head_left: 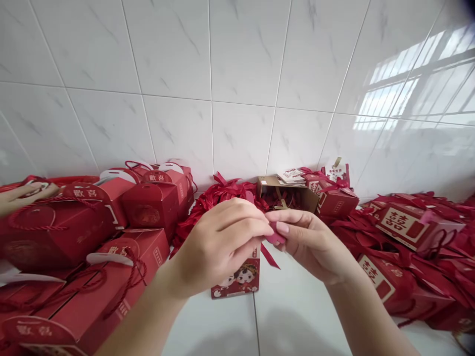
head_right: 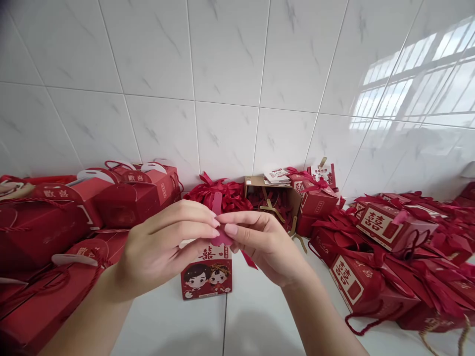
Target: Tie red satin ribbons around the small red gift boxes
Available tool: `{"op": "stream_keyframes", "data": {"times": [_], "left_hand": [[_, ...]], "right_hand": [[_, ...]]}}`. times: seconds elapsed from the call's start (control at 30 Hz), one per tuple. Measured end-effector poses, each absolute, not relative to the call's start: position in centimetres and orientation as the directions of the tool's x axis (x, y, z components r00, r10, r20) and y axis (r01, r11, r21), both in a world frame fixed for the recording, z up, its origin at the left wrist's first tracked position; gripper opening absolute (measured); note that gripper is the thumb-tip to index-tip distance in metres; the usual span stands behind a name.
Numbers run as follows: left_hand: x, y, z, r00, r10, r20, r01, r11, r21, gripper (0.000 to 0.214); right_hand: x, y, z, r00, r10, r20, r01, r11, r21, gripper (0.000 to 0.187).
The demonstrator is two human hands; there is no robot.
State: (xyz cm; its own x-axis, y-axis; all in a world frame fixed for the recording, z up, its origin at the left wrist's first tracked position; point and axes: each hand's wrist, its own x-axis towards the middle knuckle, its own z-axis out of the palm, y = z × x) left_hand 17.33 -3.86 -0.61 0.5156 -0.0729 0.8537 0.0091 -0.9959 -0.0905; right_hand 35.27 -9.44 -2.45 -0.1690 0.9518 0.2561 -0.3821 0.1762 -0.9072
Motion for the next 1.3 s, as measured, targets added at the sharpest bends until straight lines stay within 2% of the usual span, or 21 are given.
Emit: {"op": "stream_keyframes", "data": {"times": [0.07, 0.17, 0.27, 0.33, 0.5, 0.63, 0.9, 1.1, 1.2, 1.3], "left_hand": [[17.3, -3.8, -0.6, 0.483, -0.058, 0.873, 0.018, -0.997, -0.076, 0.021], [17.2, -3.7, -0.6, 0.418, -0.029, 0.908, 0.050, -0.997, -0.055, 0.020], [17.2, -3.7, -0.5, 0.391, -0.013, 0.920, 0.040, -0.999, -0.031, 0.018], [17.3, -3.7, -0.6, 0.396, 0.002, 0.918, 0.018, -1.000, -0.005, 0.018], [17.4, -4.1, -0.8, 0.410, 0.074, 0.909, -0.003, -0.997, 0.082, 0.021], [17.5, -4.5, -0.8, 0.433, 0.111, 0.895, -0.031, -0.990, 0.138, 0.018], [17.9, -4.8, -0.9, 0.393, 0.191, 0.899, -0.030, -0.975, 0.220, 0.017], [17.2, -4.8, -0.6, 0.456, 0.160, 0.876, -0.137, -0.959, 0.247, 0.023], [16.7, -4.5, -0.4, 0.460, 0.187, 0.868, -0.118, -0.956, 0.269, 0.025], [16.5, -4.2, -0.1, 0.479, 0.198, 0.855, -0.083, -0.960, 0.269, 0.025]], "right_hand": [[34.8, -9.7, -2.5, -0.142, 0.947, 0.288, -0.332, 0.229, -0.915, 0.016], [34.1, -10.3, -2.5, -0.017, 0.916, 0.401, -0.114, 0.397, -0.911, 0.016], [33.5, -10.9, -2.4, 0.085, 0.813, 0.575, 0.156, 0.560, -0.814, 0.014], [33.4, -11.1, -2.5, 0.093, 0.736, 0.670, 0.274, 0.628, -0.728, 0.014], [33.6, -10.6, -3.1, 0.043, 0.614, 0.788, 0.376, 0.721, -0.582, 0.023], [33.8, -10.5, -3.4, 0.106, 0.599, 0.794, 0.328, 0.732, -0.596, 0.019], [34.7, -10.2, -3.5, 0.024, 0.583, 0.812, 0.328, 0.763, -0.557, 0.024], [34.7, -10.1, -3.2, 0.031, 0.677, 0.735, 0.123, 0.728, -0.675, 0.014], [34.9, -9.9, -3.3, 0.033, 0.757, 0.653, -0.042, 0.653, -0.756, 0.008], [35.0, -9.7, -3.5, -0.040, 0.827, 0.561, -0.182, 0.546, -0.818, 0.004]]}}
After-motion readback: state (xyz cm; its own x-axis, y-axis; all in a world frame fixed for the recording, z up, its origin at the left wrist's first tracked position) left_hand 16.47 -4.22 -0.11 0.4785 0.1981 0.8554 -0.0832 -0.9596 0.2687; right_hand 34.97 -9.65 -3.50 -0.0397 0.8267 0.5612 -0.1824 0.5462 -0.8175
